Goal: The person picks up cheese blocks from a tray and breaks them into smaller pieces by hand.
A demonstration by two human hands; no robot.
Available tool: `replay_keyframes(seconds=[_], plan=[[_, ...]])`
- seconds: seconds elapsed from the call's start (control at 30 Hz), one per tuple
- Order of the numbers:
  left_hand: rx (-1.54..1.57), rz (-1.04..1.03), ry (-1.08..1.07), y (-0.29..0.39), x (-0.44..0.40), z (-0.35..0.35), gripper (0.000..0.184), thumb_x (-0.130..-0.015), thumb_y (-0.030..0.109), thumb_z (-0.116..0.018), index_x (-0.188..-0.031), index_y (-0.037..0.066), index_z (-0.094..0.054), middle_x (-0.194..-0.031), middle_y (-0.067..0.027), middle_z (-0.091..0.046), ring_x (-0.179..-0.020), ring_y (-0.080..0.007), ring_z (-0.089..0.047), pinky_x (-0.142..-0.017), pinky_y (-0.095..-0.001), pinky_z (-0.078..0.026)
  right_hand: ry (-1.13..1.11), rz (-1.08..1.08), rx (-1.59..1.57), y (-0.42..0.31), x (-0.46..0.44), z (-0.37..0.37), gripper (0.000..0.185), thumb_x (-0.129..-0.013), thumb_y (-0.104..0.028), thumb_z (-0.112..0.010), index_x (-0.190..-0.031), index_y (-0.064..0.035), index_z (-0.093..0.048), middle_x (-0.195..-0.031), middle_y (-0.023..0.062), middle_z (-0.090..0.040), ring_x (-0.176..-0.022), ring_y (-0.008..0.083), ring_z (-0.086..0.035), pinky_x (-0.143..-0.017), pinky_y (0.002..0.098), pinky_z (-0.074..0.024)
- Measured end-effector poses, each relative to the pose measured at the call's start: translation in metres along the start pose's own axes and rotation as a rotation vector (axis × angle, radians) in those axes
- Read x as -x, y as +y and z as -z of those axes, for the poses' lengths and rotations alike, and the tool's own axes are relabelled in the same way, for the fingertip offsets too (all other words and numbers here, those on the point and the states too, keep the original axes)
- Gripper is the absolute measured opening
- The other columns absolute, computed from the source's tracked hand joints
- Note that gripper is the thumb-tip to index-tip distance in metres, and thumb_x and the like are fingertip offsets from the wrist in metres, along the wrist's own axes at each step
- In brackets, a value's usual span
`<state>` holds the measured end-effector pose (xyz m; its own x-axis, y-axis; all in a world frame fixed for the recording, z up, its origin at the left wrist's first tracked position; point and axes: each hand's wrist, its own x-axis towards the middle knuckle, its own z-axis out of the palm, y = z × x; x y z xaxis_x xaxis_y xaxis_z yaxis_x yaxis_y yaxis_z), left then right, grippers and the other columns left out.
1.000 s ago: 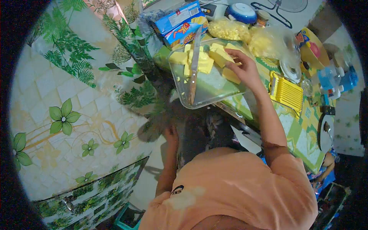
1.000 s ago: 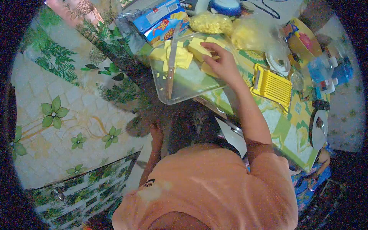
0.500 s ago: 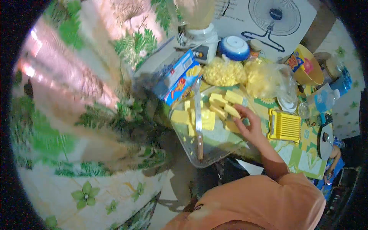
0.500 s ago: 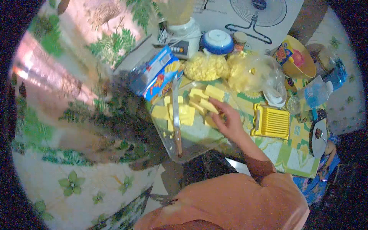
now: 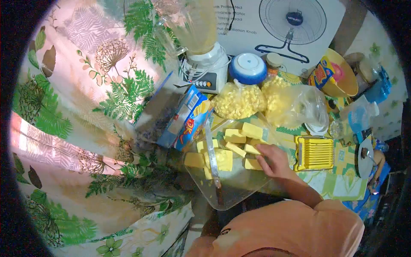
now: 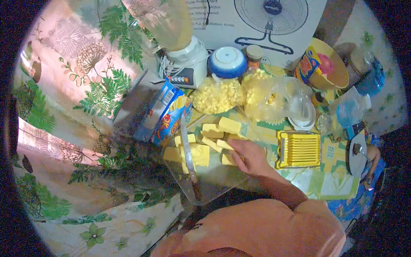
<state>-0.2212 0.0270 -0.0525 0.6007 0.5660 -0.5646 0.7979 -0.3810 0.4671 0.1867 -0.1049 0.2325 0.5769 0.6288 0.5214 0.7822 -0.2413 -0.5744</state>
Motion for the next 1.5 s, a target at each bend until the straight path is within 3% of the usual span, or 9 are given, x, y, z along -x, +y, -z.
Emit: replay_keyframes(seconds=[0.17, 0.4, 0.6, 0.8, 0.97, 1.03, 1.27, 1.37, 1.5], plan=[[0.025, -0.077, -0.038, 0.013, -0.049, 0.032, 0.029, -0.088, 0.03, -0.053, -0.095, 0.003, -0.062, -0.083, -0.0131, -0.064, -0.069, -0.0235, -0.061, -0.064, -0.0361, -0.049, 0.051, -0.101, -0.121, -0.012, -0.003, 0.009, 0.032, -0.08, -0.008, -0.061, -0.112, -0.006, -0.057, -0.101, 0.0164, -0.062, -0.086, 0.0322, -0.061, -0.074, 0.0369, -0.0491], [0.106, -0.192, -0.326, 0.081, -0.092, 0.109, 0.03, -0.088, 0.031, -0.053, -0.094, 0.003, -0.063, -0.084, -0.0132, -0.065, -0.07, -0.0241, -0.063, -0.064, -0.0369, -0.05, 0.124, -0.414, -0.604, -0.002, 0.002, -0.001, 0.039, -0.082, -0.009, -0.062, -0.119, -0.003, -0.053, -0.098, 0.0058, -0.062, -0.086, 0.0138, -0.059, -0.072, 0.0273, -0.0479], [-0.035, -0.811, -0.793, 0.197, -0.013, 0.207, 0.023, -0.083, 0.023, -0.061, -0.093, 0.003, -0.062, -0.076, -0.0131, -0.063, -0.066, -0.0233, -0.059, -0.061, -0.0345, -0.047, -0.011, -0.574, -0.995, -0.007, -0.002, 0.007, 0.035, -0.084, -0.003, -0.06, -0.118, -0.0031, -0.052, -0.115, 0.005, -0.056, -0.089, 0.0136, -0.061, -0.07, 0.0261, -0.051], [0.079, -1.05, -0.508, 0.29, 0.042, 0.264, 0.021, -0.083, 0.023, -0.062, -0.088, 0.003, -0.064, -0.076, -0.0102, -0.063, -0.065, -0.0187, -0.058, -0.059, -0.0316, -0.046, -0.104, -0.566, -0.972, -0.004, 0.002, 0.006, 0.03, -0.083, 0.001, -0.059, -0.113, -0.002, -0.056, -0.109, 0.0051, -0.057, -0.088, 0.0126, -0.061, -0.073, 0.0257, -0.0522], [0.435, -0.804, 0.057, 0.342, 0.025, 0.238, 0.019, -0.084, 0.018, -0.06, -0.098, 0.004, -0.06, -0.075, -0.0024, -0.057, -0.061, -0.0068, -0.049, -0.053, -0.022, -0.04, -0.087, -0.494, -1.016, -0.019, 0.002, 0.009, 0.026, -0.081, 0.003, -0.06, -0.107, -0.001, -0.059, -0.106, 0.0048, -0.057, -0.089, 0.0125, -0.06, -0.077, 0.0259, -0.0516], [0.622, -0.862, 0.078, 0.362, 0.01, 0.23, 0.019, -0.088, 0.017, -0.057, -0.099, 0.002, -0.059, -0.075, -0.0015, -0.057, -0.059, -0.0056, -0.048, -0.052, -0.0214, -0.04, -0.087, -0.434, -1.004, -0.023, 0.003, 0.011, 0.027, -0.08, 0.002, -0.061, -0.107, -0.0008, -0.059, -0.106, 0.0048, -0.057, -0.089, 0.0128, -0.06, -0.079, 0.0263, -0.0506], [0.748, -0.676, -0.341, 0.384, -0.022, 0.231, 0.023, -0.091, 0.02, -0.054, -0.09, -0.002, -0.061, -0.074, -0.0047, -0.059, -0.055, -0.0084, -0.055, -0.054, -0.0222, -0.048, -0.027, -0.445, -0.873, -0.011, -0.003, 0.005, 0.029, -0.077, -0.007, -0.068, -0.105, -0.0046, -0.062, -0.091, -0.0014, -0.058, -0.075, 0.0047, -0.05, -0.063, 0.018, -0.0406], [0.753, -0.664, -0.333, 0.386, -0.031, 0.228, 0.024, -0.091, 0.021, -0.055, -0.089, -0.002, -0.061, -0.071, -0.005, -0.06, -0.055, -0.0082, -0.055, -0.052, -0.0227, -0.047, -0.054, -0.421, -0.979, -0.013, 0.001, 0.006, 0.024, -0.08, -0.003, -0.066, -0.104, -0.0025, -0.061, -0.108, 0.0052, -0.057, -0.091, 0.0093, -0.055, -0.078, 0.0217, -0.0455], [0.693, -0.682, -0.37, 0.39, -0.035, 0.23, 0.026, -0.089, 0.021, -0.057, -0.093, -0.004, -0.061, -0.072, -0.0048, -0.06, -0.056, -0.0086, -0.056, -0.053, -0.023, -0.048, 0.081, -0.328, -0.96, -0.004, 0.002, -0.002, 0.022, -0.078, -0.001, -0.067, -0.099, -0.0025, -0.063, -0.106, 0.0072, -0.057, -0.094, 0.0112, -0.055, -0.074, 0.021, -0.0448]])
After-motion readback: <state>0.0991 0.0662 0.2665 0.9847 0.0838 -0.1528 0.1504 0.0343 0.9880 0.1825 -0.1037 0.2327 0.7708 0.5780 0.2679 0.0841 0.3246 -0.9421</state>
